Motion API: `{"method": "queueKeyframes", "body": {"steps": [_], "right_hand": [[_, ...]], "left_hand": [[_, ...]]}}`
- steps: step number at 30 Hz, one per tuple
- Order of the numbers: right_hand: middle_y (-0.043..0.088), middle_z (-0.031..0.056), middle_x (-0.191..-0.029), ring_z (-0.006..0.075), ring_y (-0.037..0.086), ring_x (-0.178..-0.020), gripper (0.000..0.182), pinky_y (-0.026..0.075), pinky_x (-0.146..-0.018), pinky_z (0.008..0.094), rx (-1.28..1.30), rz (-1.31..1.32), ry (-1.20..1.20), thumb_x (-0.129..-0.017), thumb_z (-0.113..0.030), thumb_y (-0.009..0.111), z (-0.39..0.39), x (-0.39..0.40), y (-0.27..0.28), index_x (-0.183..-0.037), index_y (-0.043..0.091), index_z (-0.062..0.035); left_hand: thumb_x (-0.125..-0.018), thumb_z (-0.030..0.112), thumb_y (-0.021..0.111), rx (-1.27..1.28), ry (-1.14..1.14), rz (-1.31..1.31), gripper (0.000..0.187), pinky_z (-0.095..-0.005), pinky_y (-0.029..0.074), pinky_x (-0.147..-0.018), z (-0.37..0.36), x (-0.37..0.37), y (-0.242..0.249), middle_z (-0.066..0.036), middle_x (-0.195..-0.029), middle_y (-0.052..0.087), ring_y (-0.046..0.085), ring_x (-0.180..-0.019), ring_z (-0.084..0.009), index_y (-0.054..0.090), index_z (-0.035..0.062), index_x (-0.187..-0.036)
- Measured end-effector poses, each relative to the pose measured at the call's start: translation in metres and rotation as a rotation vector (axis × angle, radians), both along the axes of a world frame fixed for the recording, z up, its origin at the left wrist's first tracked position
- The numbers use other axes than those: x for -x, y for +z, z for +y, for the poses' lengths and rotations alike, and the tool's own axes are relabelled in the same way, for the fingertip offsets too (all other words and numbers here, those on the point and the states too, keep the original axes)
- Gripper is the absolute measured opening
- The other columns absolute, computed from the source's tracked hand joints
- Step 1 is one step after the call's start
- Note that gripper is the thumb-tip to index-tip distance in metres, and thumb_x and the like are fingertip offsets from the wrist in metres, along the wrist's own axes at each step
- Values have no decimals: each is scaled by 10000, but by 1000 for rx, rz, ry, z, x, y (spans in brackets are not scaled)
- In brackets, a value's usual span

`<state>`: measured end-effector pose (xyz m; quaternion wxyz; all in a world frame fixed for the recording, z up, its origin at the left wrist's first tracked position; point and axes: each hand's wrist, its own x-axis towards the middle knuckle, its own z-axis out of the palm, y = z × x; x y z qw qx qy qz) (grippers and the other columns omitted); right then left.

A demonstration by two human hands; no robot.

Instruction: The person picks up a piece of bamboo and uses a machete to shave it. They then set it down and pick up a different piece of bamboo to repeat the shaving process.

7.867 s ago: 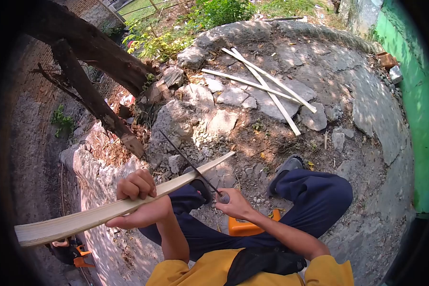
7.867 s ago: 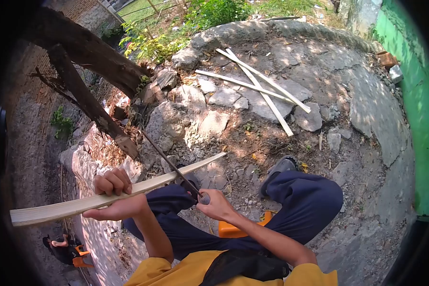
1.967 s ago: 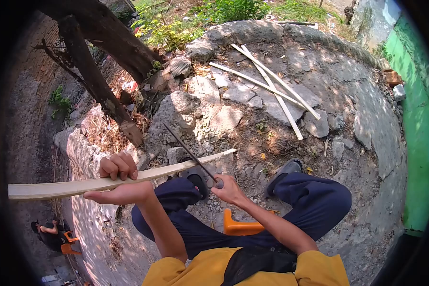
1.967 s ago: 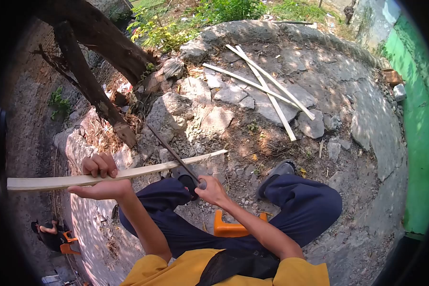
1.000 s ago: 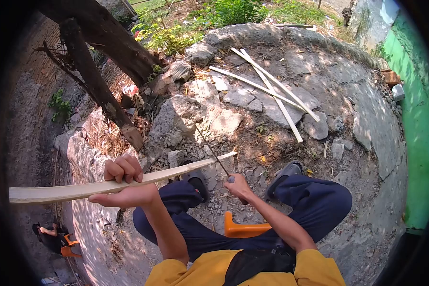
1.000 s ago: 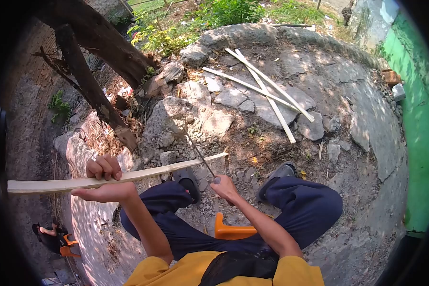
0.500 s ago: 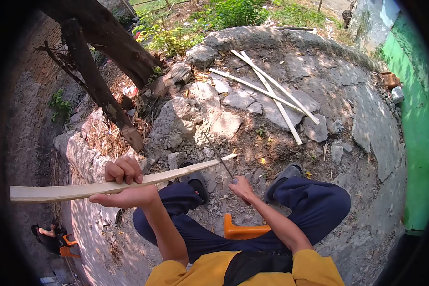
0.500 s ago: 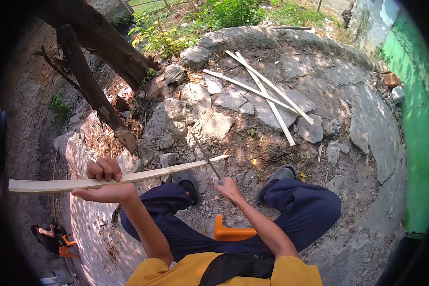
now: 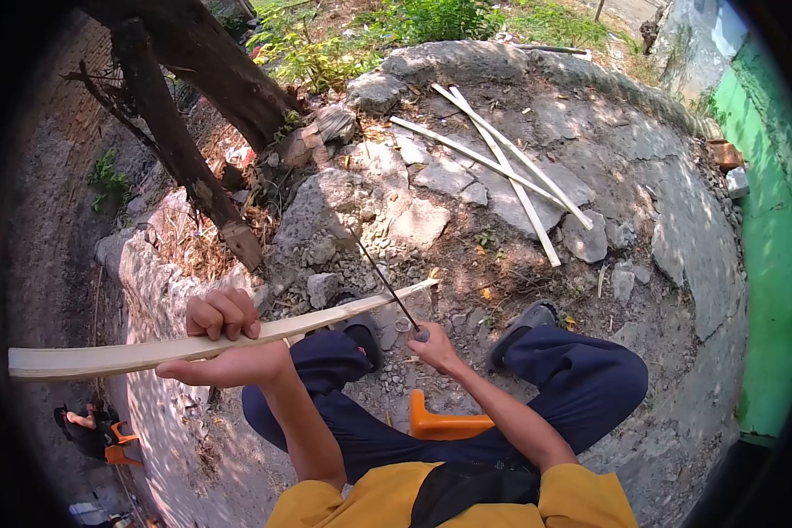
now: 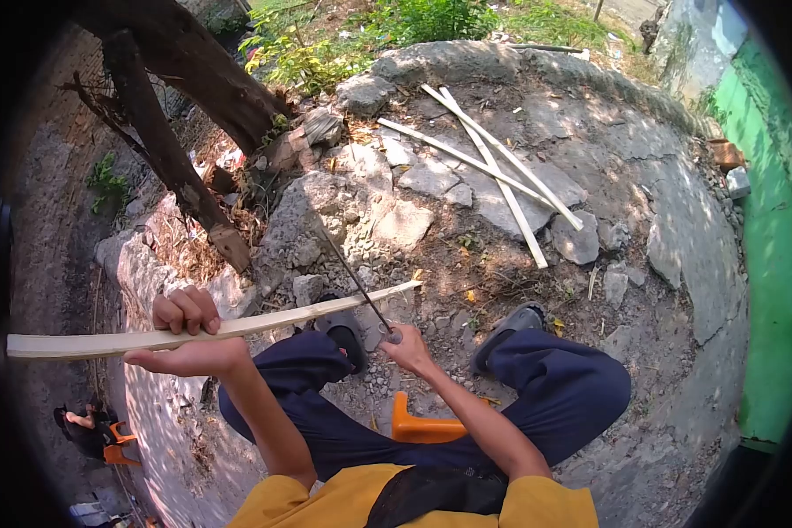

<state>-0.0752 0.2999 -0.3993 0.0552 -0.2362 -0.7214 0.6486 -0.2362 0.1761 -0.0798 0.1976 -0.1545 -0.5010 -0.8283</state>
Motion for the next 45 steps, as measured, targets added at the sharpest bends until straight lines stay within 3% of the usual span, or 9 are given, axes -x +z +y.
{"method": "queueKeyframes", "body": {"steps": [9,14,19,24,27,30,36,40,45], "right_hand": [[686,181,-800,275,642,-710,381,504,-714,387,-163,-243,86,-748,-232,665,22,12,25,-1032,694,20],[645,167,-741,261,582,-662,269,485,-681,389,-42,18,137,-724,-179,654,-4,16,55,-880,634,40],[617,152,-691,241,567,-624,214,476,-649,384,-18,80,102,-726,-155,651,-7,14,21,-821,608,32],[630,155,-668,249,634,-667,245,494,-652,387,-123,-411,-10,-726,-215,663,25,6,-25,-806,647,15],[638,139,-650,231,654,-634,246,508,-623,377,-179,-463,-4,-729,-242,670,45,-5,-80,-754,652,2],[654,127,-648,224,653,-573,242,510,-579,373,-55,-494,-13,-742,-245,672,44,-12,-69,-701,643,-8],[615,96,-607,208,593,-495,239,486,-532,373,-13,-256,-51,-766,-216,677,15,-11,-32,-728,616,12],[609,113,-666,212,604,-618,222,487,-634,371,-118,-14,8,-728,-175,679,7,-1,-3,-818,626,21],[641,134,-704,232,624,-662,259,496,-674,380,-86,-147,21,-718,-208,672,20,4,-22,-851,667,14]], "left_hand": [[-854,877,271,-22,61,-22,737,-237,125,-369,-8,15,0,21,-495,208,175,-419,-84,224,176,-628],[-852,880,260,-9,55,-31,738,-234,127,-372,-12,14,-3,21,-496,206,172,-418,-84,223,177,-631],[-835,898,270,-30,70,-58,769,-209,153,-360,-17,17,-3,15,-489,229,189,-413,-82,256,158,-627],[-841,894,258,-25,88,-62,765,-210,162,-358,-18,18,-4,13,-478,234,191,-402,-81,253,160,-627],[-845,892,248,-33,31,-22,762,-214,164,-360,-8,7,-3,13,-475,235,192,-396,-80,246,163,-625],[-849,891,234,-25,7,6,761,-218,163,-369,-1,1,-2,14,-473,237,194,-396,-80,239,165,-621],[-840,900,231,-47,-38,-13,768,-227,157,-382,-4,7,-3,15,-478,238,195,-405,-83,228,163,-624],[-836,902,242,-55,-42,-15,772,-231,155,-384,-3,5,-2,11,-479,244,199,-410,-85,230,160,-625],[-830,908,243,-27,-50,-10,780,-231,160,-387,-10,4,-4,7,-478,255,214,-408,-85,243,156,-623]]}}
